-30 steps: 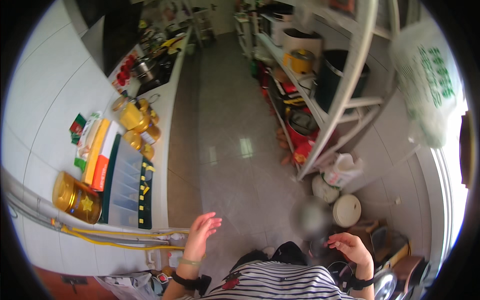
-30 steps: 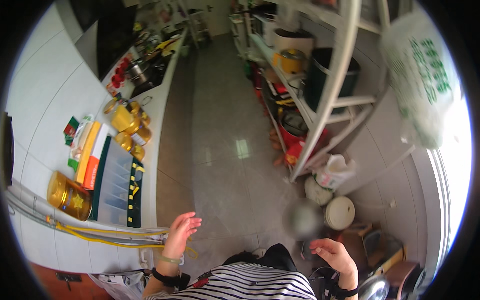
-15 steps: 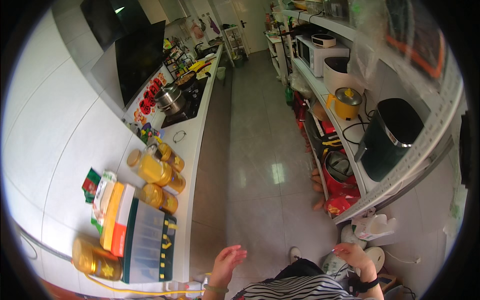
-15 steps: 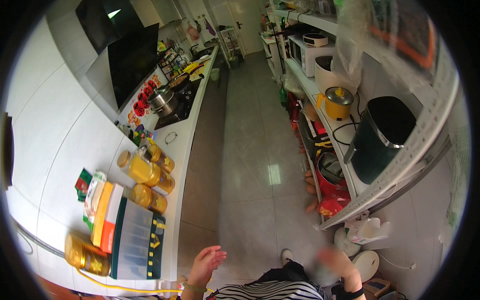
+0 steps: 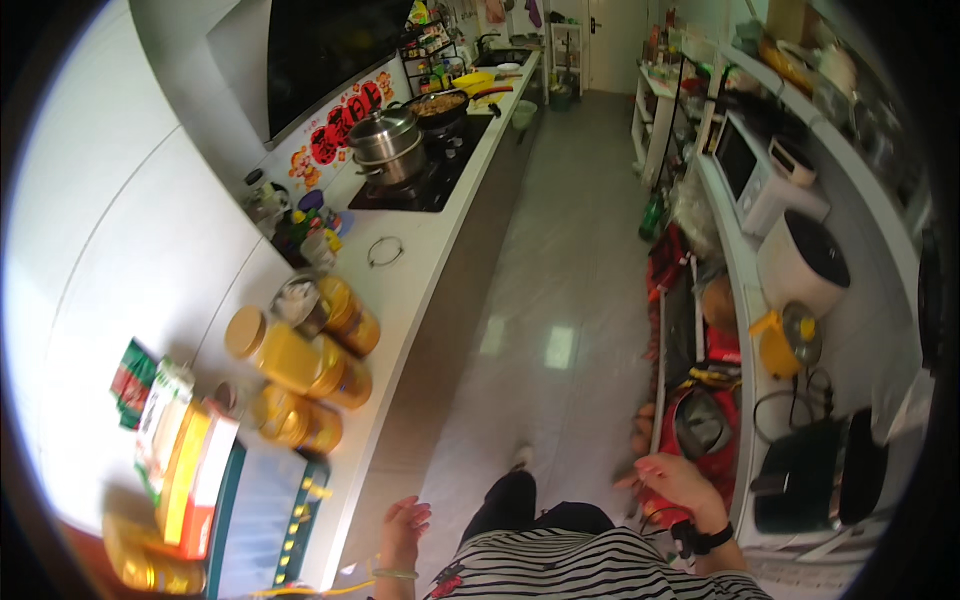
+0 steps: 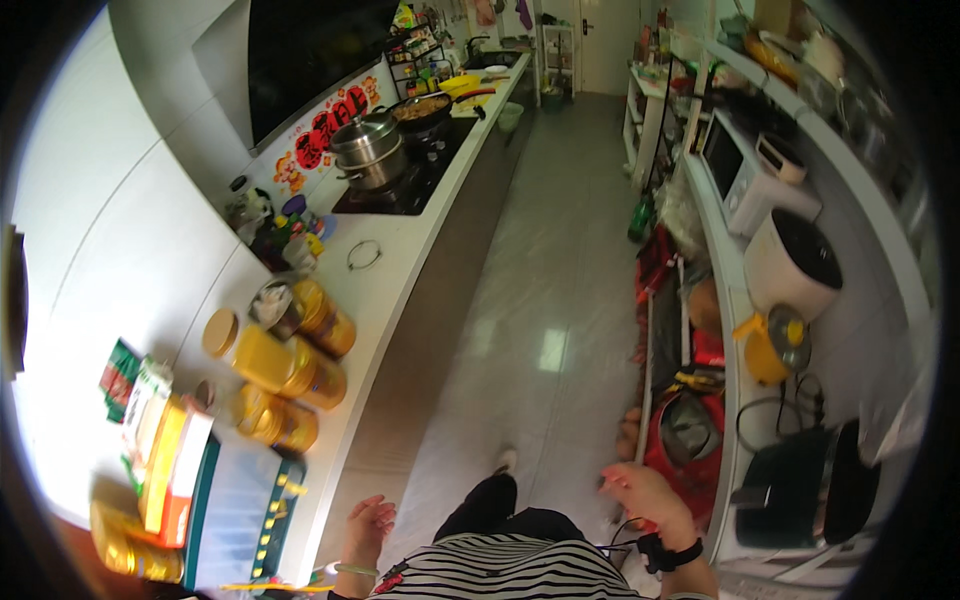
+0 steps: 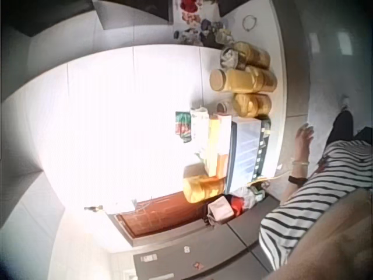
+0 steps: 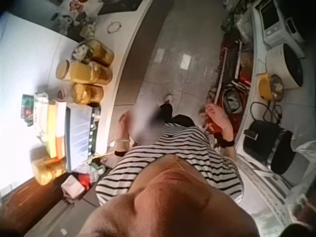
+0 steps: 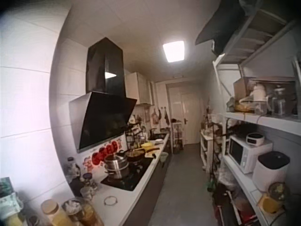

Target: The person fits a rubber gasket into a pressure cooker lid, secures the lid onto a pot, and carries it to a balcony area; they then return to the kitchen to wash their hands and stir food in a pan using a ladle.

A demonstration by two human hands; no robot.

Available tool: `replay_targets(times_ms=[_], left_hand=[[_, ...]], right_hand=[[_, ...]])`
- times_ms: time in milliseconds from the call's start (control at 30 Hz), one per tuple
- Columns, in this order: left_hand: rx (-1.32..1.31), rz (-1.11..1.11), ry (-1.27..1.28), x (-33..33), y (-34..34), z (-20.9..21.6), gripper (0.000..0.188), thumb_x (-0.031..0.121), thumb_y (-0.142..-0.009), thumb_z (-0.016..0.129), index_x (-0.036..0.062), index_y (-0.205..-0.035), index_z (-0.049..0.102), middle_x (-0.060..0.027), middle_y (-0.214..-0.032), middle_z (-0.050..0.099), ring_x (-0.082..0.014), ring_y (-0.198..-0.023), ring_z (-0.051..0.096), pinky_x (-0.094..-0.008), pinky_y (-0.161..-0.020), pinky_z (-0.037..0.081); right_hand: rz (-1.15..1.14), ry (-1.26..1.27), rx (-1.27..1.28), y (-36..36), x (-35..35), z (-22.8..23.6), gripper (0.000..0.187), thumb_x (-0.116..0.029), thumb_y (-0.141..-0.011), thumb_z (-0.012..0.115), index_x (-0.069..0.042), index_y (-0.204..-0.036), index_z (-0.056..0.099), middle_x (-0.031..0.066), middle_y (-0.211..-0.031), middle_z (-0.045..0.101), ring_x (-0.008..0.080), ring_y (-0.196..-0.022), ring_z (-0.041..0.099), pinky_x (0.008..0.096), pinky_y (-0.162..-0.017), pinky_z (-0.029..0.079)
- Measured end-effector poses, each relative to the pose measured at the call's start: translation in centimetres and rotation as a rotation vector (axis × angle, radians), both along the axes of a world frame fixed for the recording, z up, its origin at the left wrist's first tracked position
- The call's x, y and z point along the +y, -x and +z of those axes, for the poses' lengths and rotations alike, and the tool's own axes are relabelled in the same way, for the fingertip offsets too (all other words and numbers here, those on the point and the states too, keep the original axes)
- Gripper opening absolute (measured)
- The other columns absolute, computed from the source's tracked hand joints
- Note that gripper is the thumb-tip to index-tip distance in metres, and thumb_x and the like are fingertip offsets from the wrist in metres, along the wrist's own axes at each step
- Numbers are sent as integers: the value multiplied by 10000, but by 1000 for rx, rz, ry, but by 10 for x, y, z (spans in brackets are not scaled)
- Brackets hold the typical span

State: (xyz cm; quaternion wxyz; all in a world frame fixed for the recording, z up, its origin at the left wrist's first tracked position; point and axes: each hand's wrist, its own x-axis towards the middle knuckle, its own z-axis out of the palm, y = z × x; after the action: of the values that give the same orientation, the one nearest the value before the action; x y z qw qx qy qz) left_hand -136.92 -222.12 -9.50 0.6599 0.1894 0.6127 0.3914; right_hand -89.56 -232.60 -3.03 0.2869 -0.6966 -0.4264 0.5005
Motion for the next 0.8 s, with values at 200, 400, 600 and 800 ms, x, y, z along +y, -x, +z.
replay_targets(times_ms=[200,400,600,800], left_hand=[[22,-177,-177,208,-115,23,233,202,-924,575,64,-1109,608,-89,-948,695,-156,-836,655,-267,-702,489],[-119,-571,-307,379,-272,57,223,188,-962,551,59,-1136,605,-66,-984,682,-136,-889,634,-255,-779,478],[-171,-646,-275,483,-371,42,243,205,-977,534,55,-1157,598,-68,-1004,678,-132,-922,623,-258,-799,476],[-78,-240,-73,522,-385,21,245,204,-966,558,75,-1172,583,-83,-997,683,-150,-881,648,-250,-731,500]], right_hand=[[78,-5,-278,-60,102,5,290,-182,-886,640,-4,-1115,645,146,-994,689,230,-887,675,308,-764,526],[-74,232,-441,-145,159,-21,360,-223,-835,644,4,-1115,649,192,-1023,686,304,-946,666,369,-809,521],[168,252,-497,-266,300,-60,279,-214,-846,611,-4,-1024,655,213,-946,672,354,-893,653,404,-760,509],[491,-120,-769,-370,559,-13,187,-186,-847,605,-49,-970,643,185,-818,619,389,-803,609,426,-710,496]])
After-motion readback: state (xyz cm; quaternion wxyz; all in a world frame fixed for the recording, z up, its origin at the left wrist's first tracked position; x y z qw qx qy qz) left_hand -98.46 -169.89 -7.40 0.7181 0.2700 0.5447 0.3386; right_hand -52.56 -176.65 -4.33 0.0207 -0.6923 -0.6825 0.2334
